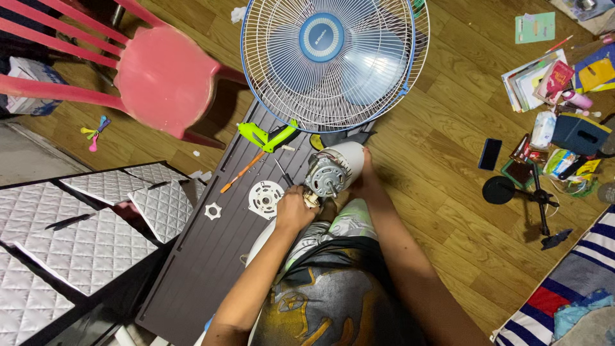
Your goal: The person assembles a standing fan by attaching the motor housing to the stand and securing components with a screwdriver. They handle the fan base, motor, and stand parts, using a screwdriver to tighten connections.
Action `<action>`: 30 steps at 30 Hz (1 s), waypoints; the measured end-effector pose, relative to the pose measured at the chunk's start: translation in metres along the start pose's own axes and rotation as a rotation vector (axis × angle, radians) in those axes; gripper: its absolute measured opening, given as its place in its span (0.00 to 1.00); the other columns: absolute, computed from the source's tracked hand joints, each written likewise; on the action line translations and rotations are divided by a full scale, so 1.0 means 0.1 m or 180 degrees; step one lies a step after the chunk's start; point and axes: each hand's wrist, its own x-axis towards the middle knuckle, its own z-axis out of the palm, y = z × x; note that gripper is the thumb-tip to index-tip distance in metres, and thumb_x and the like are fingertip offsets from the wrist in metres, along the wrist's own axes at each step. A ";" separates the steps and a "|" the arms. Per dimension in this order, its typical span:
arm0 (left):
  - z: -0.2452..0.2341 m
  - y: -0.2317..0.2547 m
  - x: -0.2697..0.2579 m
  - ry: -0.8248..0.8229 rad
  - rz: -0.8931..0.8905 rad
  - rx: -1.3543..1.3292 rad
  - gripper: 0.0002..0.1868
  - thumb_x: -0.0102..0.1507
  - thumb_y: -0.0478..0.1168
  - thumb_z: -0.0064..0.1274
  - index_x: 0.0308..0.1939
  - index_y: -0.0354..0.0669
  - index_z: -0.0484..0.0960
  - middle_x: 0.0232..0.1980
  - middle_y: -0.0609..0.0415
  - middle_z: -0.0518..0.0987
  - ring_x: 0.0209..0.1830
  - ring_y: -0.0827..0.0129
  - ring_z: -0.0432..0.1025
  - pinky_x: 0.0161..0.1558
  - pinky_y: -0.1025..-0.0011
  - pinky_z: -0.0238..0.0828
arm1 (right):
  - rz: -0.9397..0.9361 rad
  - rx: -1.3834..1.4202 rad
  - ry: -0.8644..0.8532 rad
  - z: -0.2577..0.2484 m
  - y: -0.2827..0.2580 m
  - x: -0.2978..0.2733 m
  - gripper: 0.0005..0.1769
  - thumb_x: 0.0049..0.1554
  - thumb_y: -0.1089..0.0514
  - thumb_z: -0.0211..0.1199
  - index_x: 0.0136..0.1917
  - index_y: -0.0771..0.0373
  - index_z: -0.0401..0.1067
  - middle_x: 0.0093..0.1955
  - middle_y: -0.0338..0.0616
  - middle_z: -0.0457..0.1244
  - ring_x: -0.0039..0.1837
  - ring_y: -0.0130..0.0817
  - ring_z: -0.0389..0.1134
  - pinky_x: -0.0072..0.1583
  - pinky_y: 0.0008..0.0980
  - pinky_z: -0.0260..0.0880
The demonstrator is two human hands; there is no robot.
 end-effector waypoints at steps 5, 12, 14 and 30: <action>0.02 -0.01 0.00 -0.0012 0.0046 0.0083 0.35 0.46 0.47 0.69 0.52 0.27 0.78 0.55 0.37 0.78 0.55 0.46 0.73 0.56 0.58 0.72 | 0.0118 0.0037 -0.0142 0.00 0.01 0.01 0.37 0.58 0.28 0.43 0.67 0.53 0.68 0.66 0.46 0.64 0.67 0.50 0.64 0.68 0.62 0.63; 0.05 -0.03 0.00 -0.0003 -0.0003 0.0026 0.35 0.48 0.48 0.68 0.53 0.29 0.77 0.55 0.38 0.78 0.55 0.45 0.73 0.55 0.57 0.73 | -0.0168 -0.0156 0.0238 0.12 0.13 0.04 0.35 0.59 0.29 0.44 0.66 0.53 0.69 0.65 0.46 0.64 0.66 0.49 0.65 0.68 0.61 0.64; 0.04 -0.01 0.01 0.0035 0.0018 0.0040 0.37 0.48 0.49 0.70 0.55 0.31 0.75 0.55 0.38 0.78 0.56 0.46 0.74 0.55 0.57 0.73 | -0.0472 -0.0411 0.0617 0.20 0.15 0.10 0.35 0.59 0.30 0.45 0.65 0.54 0.69 0.65 0.46 0.64 0.66 0.49 0.65 0.67 0.61 0.64; -0.20 0.15 -0.07 0.0086 0.0099 -0.0357 0.61 0.44 0.40 0.71 0.78 0.59 0.55 0.49 0.38 0.79 0.49 0.41 0.75 0.51 0.53 0.74 | 0.0520 -0.0272 -0.0446 0.17 -0.06 0.37 0.31 0.60 0.33 0.47 0.63 0.55 0.71 0.63 0.46 0.66 0.64 0.48 0.66 0.66 0.58 0.66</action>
